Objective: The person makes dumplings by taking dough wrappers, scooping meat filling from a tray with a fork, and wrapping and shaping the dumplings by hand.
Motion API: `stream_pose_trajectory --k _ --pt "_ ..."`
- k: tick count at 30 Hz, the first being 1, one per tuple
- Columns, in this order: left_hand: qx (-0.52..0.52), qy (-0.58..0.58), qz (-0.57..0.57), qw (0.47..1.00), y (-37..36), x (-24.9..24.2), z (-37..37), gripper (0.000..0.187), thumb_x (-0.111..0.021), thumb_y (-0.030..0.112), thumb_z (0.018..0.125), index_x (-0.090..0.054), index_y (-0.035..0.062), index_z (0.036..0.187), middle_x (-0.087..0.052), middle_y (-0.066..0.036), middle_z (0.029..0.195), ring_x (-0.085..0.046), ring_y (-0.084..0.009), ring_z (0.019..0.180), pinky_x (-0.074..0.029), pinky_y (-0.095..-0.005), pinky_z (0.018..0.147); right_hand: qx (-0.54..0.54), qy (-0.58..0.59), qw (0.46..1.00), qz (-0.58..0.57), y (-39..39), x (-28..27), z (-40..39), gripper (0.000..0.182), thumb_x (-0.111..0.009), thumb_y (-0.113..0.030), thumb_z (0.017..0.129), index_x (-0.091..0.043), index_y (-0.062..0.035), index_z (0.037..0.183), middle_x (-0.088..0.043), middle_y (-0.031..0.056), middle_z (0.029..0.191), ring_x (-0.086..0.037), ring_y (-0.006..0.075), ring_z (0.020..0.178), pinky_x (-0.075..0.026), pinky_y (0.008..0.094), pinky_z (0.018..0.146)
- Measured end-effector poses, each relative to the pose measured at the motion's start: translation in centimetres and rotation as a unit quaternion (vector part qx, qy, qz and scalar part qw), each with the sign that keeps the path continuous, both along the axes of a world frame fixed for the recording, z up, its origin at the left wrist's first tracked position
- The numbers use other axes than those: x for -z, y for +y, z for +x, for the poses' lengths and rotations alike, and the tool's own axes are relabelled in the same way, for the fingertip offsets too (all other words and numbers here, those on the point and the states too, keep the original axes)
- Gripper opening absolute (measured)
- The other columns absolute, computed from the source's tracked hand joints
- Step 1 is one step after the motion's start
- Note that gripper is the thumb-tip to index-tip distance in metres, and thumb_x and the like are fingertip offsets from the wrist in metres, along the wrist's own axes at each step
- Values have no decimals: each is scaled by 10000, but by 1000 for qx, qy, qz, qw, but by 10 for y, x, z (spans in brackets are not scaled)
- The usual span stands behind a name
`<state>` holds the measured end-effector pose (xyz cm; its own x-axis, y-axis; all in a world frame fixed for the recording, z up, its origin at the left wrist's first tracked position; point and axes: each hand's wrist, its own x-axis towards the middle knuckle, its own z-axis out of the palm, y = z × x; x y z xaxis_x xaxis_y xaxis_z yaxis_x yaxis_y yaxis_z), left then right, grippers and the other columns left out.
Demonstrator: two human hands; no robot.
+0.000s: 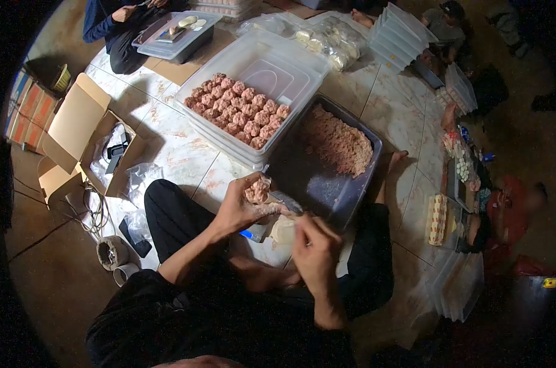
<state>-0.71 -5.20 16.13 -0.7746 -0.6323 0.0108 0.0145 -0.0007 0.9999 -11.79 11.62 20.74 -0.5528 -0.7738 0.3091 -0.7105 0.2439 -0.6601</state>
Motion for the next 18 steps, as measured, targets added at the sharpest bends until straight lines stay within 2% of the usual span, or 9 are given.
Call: stream_pose_trajectory --k 1,5,6,7,9,12,15,16,18 --pt "8 22 27 999 -4 -3 2 443 -989 194 725 -616 25 894 -574 21 791 -491 -50 749 -436 -261 635 45 0 998 46 2 -17 0 123 -676 84 880 -731 53 986 -729 163 815 -750 265 756 -550 321 666" --pt "26 103 83 991 -7 1 6 441 -973 200 764 -591 45 920 -566 53 782 -506 -30 768 -419 -237 618 -65 -29 997 -41 4 -6 4 81 -700 63 877 -718 60 957 -716 181 816 -744 283 751 -549 335 681" --pt "21 110 -19 994 2 5 -2 424 -972 180 762 -590 44 889 -550 47 740 -507 -22 743 -404 -225 598 -64 -33 997 -37 -4 2 18 62 -707 55 869 -711 53 931 -703 193 808 -736 309 743 -541 354 670" --pt "-10 77 -24 997 8 7 -6 394 -965 152 770 -596 43 853 -550 43 714 -506 -22 692 -400 -225 567 -67 12 997 32 -5 4 17 42 -698 43 880 -702 53 921 -679 194 775 -719 326 721 -522 376 643" --pt "6 -12 51 999 -3 7 -4 413 -981 176 733 -599 43 818 -564 30 744 -504 -46 728 -448 -276 612 -34 -14 999 11 -5 -9 6 29 -687 25 895 -695 23 923 -672 160 786 -693 304 695 -495 404 586" --pt "36 28 98 994 -11 12 8 410 -975 198 746 -607 35 817 -590 27 743 -523 -50 731 -457 -276 621 14 36 997 64 3 -49 -5 60 -710 -42 941 -707 18 937 -645 146 776 -675 300 667 -486 399 570" --pt "40 110 -33 993 -14 16 5 265 -872 30 769 -640 15 895 -584 9 676 -541 -88 655 -462 -283 582 -136 44 990 15 -5 -52 6 119 -695 -86 969 -681 23 923 -618 155 799 -658 327 669 -486 409 574" --pt "59 48 -64 995 -15 16 7 246 -848 32 768 -639 12 896 -582 -6 677 -544 -91 658 -469 -298 591 -147 59 982 102 -6 -40 3 131 -689 -100 975 -658 16 922 -588 155 807 -650 344 675 -483 424 569" --pt "99 -73 -125 984 -13 16 11 211 -800 36 767 -638 7 899 -577 -37 679 -551 -99 664 -485 -328 608 -94 60 988 102 -5 -42 1 116 -706 -90 956 -679 23 960 -590 164 801 -642 372 681 -479 436 579"
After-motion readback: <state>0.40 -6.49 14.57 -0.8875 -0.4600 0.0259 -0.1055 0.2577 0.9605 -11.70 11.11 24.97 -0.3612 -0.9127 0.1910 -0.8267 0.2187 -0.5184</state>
